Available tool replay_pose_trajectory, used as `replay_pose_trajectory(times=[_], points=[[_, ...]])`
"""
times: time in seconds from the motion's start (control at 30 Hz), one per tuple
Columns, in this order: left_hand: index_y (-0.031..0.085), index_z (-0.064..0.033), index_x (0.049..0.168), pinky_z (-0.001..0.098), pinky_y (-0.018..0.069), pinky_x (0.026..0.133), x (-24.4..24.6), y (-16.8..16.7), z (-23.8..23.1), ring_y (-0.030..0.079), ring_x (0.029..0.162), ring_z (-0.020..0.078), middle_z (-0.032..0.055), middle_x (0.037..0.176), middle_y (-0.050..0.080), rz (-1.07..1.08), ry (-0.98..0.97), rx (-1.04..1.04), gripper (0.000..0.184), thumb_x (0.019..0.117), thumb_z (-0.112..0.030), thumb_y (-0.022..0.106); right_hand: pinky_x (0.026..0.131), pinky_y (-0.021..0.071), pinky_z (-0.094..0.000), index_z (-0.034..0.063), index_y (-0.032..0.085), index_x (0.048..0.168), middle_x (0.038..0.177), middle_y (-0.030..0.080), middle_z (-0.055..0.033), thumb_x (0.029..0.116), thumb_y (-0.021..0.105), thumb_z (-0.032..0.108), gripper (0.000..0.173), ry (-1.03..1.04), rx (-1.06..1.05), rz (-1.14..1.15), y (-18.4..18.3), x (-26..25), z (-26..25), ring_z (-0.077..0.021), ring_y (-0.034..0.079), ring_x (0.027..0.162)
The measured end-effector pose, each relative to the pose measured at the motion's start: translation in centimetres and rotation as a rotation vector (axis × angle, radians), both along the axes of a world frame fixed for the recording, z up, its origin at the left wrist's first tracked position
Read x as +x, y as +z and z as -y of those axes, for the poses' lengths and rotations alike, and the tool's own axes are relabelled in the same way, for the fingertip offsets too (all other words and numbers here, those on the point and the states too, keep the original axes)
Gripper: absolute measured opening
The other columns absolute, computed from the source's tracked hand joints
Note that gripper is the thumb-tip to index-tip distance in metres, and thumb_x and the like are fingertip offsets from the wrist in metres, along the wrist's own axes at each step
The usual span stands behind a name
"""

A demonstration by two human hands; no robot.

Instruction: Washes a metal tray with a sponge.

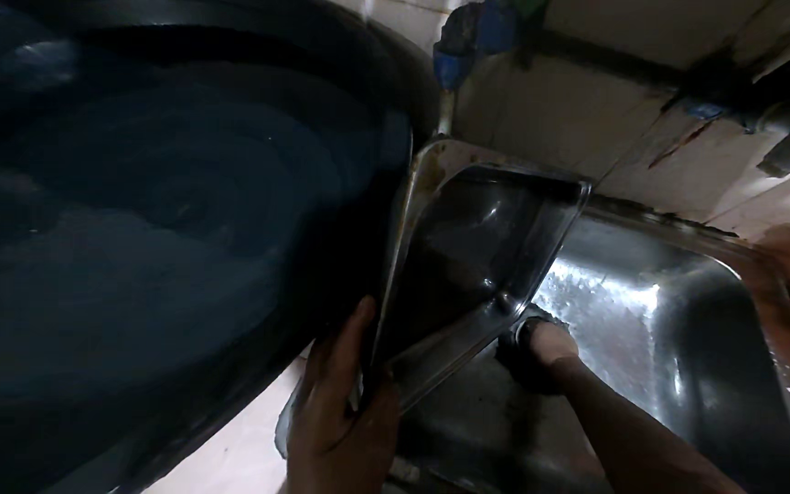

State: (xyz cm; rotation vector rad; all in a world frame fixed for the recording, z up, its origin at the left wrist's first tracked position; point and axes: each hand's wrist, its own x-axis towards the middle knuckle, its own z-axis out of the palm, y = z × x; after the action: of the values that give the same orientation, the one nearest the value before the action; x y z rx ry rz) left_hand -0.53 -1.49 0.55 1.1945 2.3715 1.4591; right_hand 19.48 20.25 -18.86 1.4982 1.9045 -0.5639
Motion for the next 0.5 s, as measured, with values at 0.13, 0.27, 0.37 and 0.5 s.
replay_pose_trajectory(times=[0.13,0.27,0.37,0.5], points=[[0.055,0.0069,0.141,0.0199,0.0487,0.098,-0.2,0.2,0.3,0.061,0.117,0.0065,0.0228,0.132,0.064,-0.011,0.019,-0.023,0.058,0.0846,0.0,0.063,0.106,0.047,-0.0581,0.0131,0.067,0.133,0.131,0.067,-0.0162,0.1046,0.052,0.041,0.042,-0.293,0.035,-0.323,-0.6,4.3,-1.7,-0.034,0.063,0.124],[0.057,-0.0006,0.143,0.0223,0.0492,0.095,-0.1,0.1,-0.1,0.061,0.114,0.0088,0.0203,0.129,0.065,-0.017,0.029,-0.032,0.058,0.085,-0.002,0.062,0.056,0.0476,-0.0317,0.0063,0.066,0.127,0.085,0.064,-0.0072,0.1074,0.054,0.029,0.032,-0.725,0.046,-0.617,2.6,8.7,-1.4,-0.0131,0.055,0.061],[0.057,-0.0051,0.145,0.0272,0.0483,0.102,0.1,-0.1,-0.8,0.058,0.126,0.0126,0.0181,0.139,0.061,0.023,-0.002,-0.046,0.06,0.0853,-0.004,0.061,0.046,0.0409,-0.0247,0.0032,0.064,0.124,0.071,0.057,-0.0033,0.1085,0.051,0.022,0.028,-0.904,0.088,-0.751,6.6,11.4,-0.9,-0.0091,0.047,0.049],[0.05,-0.014,0.152,0.0427,0.049,0.103,1.0,0.3,-2.5,0.056,0.131,0.0226,0.0157,0.148,0.055,0.192,-0.04,-0.163,0.067,0.0881,0.0,0.063,0.048,0.0441,-0.0244,0.0001,0.067,0.116,0.067,0.058,-0.0031,0.1078,0.053,0.017,0.024,-0.845,0.396,-0.898,15.6,13.9,0.1,-0.0081,0.05,0.049]])
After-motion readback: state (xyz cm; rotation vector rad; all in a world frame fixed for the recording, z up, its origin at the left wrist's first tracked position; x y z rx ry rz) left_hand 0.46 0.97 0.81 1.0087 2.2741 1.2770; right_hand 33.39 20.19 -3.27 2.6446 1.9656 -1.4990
